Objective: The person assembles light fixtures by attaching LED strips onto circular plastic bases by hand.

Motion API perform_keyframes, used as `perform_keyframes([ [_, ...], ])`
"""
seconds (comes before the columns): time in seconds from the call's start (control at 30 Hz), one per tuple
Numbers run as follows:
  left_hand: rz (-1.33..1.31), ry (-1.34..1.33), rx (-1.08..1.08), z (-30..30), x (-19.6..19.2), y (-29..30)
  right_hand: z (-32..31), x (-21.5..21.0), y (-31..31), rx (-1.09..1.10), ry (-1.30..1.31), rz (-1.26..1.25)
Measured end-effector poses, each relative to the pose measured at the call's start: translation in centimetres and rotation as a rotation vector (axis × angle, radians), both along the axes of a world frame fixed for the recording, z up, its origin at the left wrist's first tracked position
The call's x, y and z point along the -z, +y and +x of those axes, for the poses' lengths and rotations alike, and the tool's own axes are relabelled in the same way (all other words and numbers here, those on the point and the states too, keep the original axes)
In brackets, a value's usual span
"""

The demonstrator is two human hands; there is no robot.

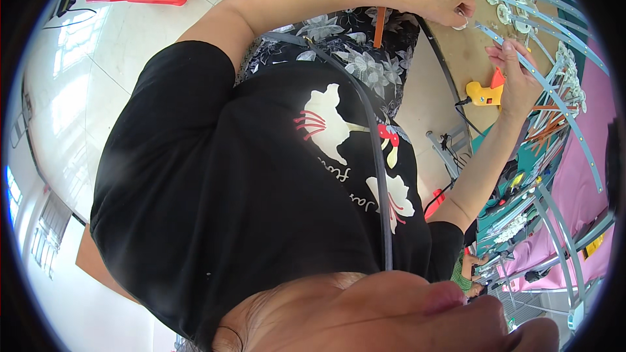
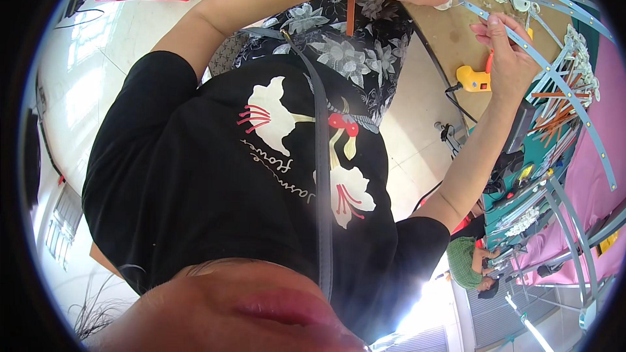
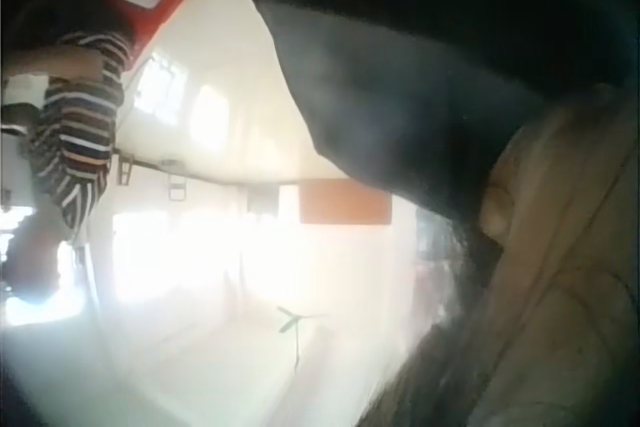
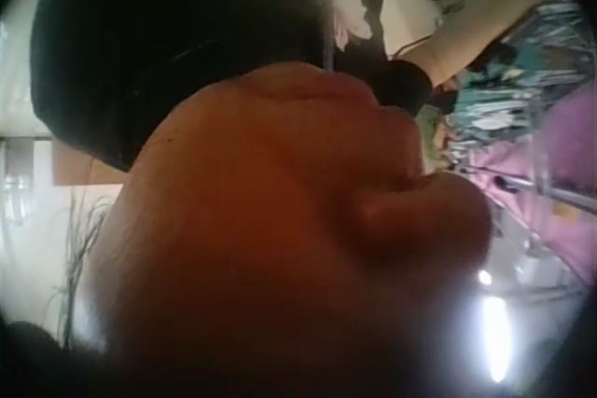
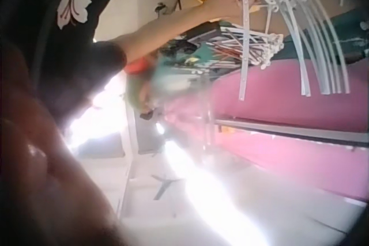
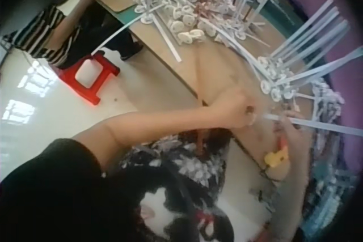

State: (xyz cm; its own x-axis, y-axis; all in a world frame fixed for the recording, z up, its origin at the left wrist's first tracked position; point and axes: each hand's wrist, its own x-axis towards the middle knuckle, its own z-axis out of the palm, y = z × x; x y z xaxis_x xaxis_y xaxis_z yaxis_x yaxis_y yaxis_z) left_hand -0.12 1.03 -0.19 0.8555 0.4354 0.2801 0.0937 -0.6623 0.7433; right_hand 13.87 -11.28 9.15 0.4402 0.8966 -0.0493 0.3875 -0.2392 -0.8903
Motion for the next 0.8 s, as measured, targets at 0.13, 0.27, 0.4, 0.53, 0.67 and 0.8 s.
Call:
perform_keyframes([
  [0.13, -0.049, -0.032, -0.07, 0.3, 0.7, -0.2, -0.1, 0.5, 0.0, 0.008, 0.049, 0.023],
  [0.27, -0.011, 0.069, 0.202, 0.9, -0.3, 1.1, 0.0, 0.4, -0.3, 0.016, 0.047, 0.029],
  [0.4, -0.251, -0.26, 0.122, -0.6, -3.0, 0.0, 0.0, 0.2, -0.5, -0.015, 0.069, 0.042],
  [0.53, -0.121, 0.123, 0.526, -0.6, -5.1, 3.1, -0.3, -0.2, -0.2, -0.042, 0.07, 0.047],
  [0.67, -0.05, 0.202, 0.456, -0.3, -5.2, 1.9, 0.0, -0.2, -0.8, -0.009, 0.055, 0.024],
  [0.8, -0.197, 0.094, 0.447, 0.7, -2.8, 1.3, 0.4, -0.3, -1.3, 0.002, 0.007, -0.001],
])
